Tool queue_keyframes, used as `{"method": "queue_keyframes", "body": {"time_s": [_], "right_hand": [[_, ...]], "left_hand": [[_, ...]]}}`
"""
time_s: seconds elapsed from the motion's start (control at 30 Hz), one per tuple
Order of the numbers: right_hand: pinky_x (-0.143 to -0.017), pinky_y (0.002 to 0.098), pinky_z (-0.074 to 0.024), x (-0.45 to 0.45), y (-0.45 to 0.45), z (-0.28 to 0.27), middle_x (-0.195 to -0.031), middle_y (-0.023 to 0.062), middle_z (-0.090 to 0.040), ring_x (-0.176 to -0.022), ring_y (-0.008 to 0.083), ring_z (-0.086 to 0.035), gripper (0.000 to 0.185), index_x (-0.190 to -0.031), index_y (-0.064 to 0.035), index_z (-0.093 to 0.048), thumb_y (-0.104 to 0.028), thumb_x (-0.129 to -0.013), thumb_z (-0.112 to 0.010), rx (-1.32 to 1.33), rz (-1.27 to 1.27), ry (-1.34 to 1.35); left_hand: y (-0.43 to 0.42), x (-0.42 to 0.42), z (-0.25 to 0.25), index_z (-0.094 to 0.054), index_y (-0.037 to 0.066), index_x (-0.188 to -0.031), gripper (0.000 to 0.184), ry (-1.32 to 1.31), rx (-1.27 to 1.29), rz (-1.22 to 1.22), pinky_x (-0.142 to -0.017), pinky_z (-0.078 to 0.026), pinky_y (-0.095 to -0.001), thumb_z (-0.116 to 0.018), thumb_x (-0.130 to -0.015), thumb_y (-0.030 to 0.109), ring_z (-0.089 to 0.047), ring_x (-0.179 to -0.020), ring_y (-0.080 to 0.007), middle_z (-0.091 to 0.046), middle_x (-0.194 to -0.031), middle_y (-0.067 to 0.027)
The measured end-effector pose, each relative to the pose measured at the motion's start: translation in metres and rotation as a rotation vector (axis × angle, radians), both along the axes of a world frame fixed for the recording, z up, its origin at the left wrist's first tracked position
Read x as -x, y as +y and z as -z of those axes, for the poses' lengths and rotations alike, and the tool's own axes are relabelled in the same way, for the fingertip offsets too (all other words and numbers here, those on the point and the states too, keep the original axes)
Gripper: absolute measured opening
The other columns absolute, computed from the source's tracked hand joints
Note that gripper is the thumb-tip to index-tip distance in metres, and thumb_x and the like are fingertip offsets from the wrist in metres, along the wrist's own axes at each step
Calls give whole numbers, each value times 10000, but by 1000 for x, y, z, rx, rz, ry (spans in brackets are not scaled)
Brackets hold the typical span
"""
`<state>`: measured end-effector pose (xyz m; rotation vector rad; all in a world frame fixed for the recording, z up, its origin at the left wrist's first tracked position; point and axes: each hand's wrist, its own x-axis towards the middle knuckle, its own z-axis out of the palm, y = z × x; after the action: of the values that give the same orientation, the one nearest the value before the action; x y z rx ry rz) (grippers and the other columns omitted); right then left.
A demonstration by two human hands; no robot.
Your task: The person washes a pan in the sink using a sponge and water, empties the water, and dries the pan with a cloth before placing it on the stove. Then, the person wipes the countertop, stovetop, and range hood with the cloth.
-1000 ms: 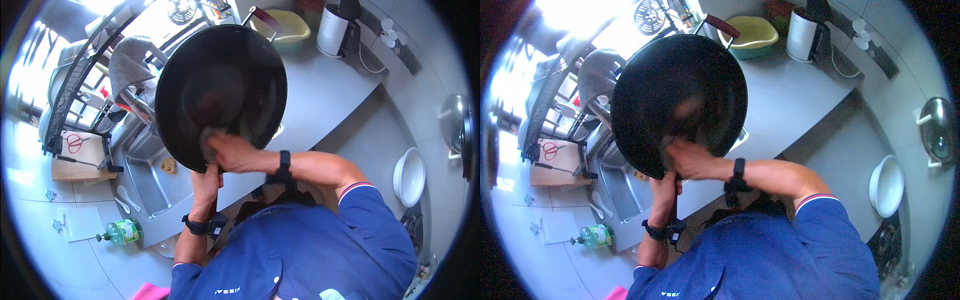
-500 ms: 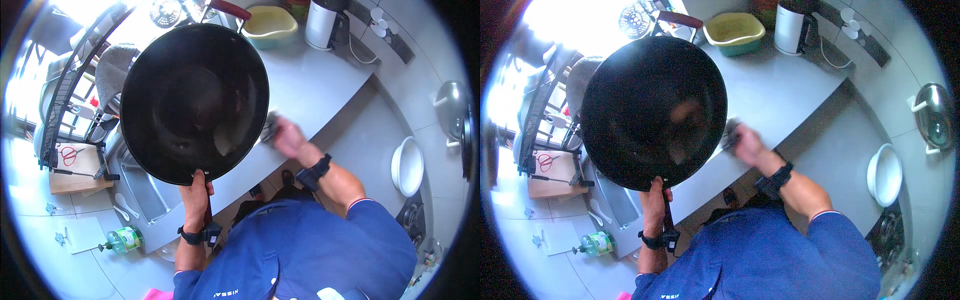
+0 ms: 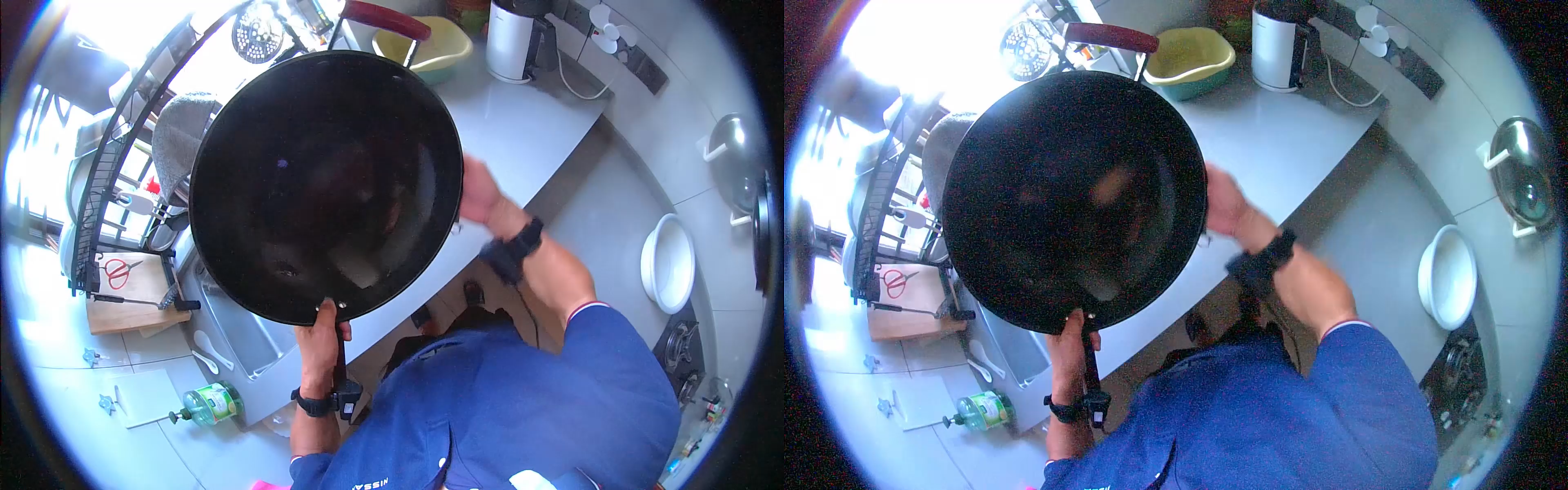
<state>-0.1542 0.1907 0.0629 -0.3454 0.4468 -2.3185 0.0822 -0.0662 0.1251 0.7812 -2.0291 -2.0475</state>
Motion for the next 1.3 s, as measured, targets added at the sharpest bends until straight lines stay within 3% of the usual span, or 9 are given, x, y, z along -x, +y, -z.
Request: {"method": "queue_keyframes", "body": {"time_s": [0.17, 0.27, 0.53, 0.7, 0.77, 0.9, 0.97, 1.13, 1.3], "right_hand": [[-1060, 475, -459, -104, -44, 8, -1358, 162, -607, -1170, 324, -612, 490, -1329, 9, -571, -358, -1032, -437, 20, -228, -423], [-1087, 472, -440, -98, -32, 0, -1323, 158, -629, -1199, 289, -600, 484, -1336, 2, -562, -334, -1041, -377, 145, -138, -260], [-1087, 375, -451, -48, 20, -94, -1382, 157, -584, -1242, 240, -588, 487, -1443, 2, -456, -295, -1075, -336, -158, 334, 322], [-1081, 331, -450, 24, 32, -102, -1382, 139, -574, -1229, 191, -576, 422, -1410, 17, -482, -176, -1037, -511, -729, 548, 703], [-1059, 325, -470, 24, 11, -144, -1331, 140, -606, -1186, 185, -596, 387, -1364, 19, -522, -131, -1010, -561, -427, 359, 468], [-977, 345, -521, 48, -28, -147, -1242, 135, -647, -1097, 181, -635, 296, -1244, 27, -590, -146, -1006, -564, -332, 573, 1208], [-977, 347, -520, 60, -39, -147, -1242, 135, -648, -1098, 183, -635, 305, -1245, 27, -592, -154, -1001, -567, -339, 594, 1266], [-977, 354, -518, 76, -70, -122, -1243, 134, -648, -1102, 191, -634, 328, -1246, 29, -597, -175, -990, -574, -357, 357, 748], [-978, 360, -515, 38, -99, -53, -1243, 134, -648, -1106, 198, -633, 351, -1248, 30, -602, -195, -979, -581, -281, -40, 199]], "left_hand": [[0, 9, -12, -572, 13, -880, 136, 19, -77, 14, -418, -440, -299, -525, -966, 108, -545, -472, -160, -539, -617, -56], [-14, 8, -4, -530, 9, -1014, 133, 9, -184, 72, -393, -453, -317, -564, -957, 125, -539, -454, -183, -576, -733, -87], [-14, -1, -4, -525, 4, -910, 187, -75, -318, 170, -397, -452, -330, -566, -953, 181, -517, -423, -199, -518, -578, -75], [-14, -6, 0, -578, -13, -830, 253, -135, -355, 308, -428, -450, -347, -596, -930, 219, -537, -450, -214, -529, -585, -77], [-14, -5, 7, -580, -2, -806, 255, -158, -465, 376, -428, -437, -342, -602, -929, 220, -534, -453, -212, -527, -588, -73], [-1, -4, -4, -575, 17, -782, 252, -178, -586, 439, -413, -404, -325, -607, -928, 220, -499, -443, -192, -511, -579, -58], [3, -2, -3, -574, 24, -769, 252, -183, -664, 459, -408, -392, -319, -611, -927, 217, -477, -438, -180, -502, -573, -51], [7, 5, -8, -553, 63, -695, 310, -190, -825, 543, -382, -307, -295, -605, -907, 283, -421, -408, -160, -434, -520, -20], [10, 10, -14, -588, -9, -770, 300, -134, -879, 453, -400, -363, -320, -587, -932, 244, -443, -417, -167, -465, -531, -36]]}}
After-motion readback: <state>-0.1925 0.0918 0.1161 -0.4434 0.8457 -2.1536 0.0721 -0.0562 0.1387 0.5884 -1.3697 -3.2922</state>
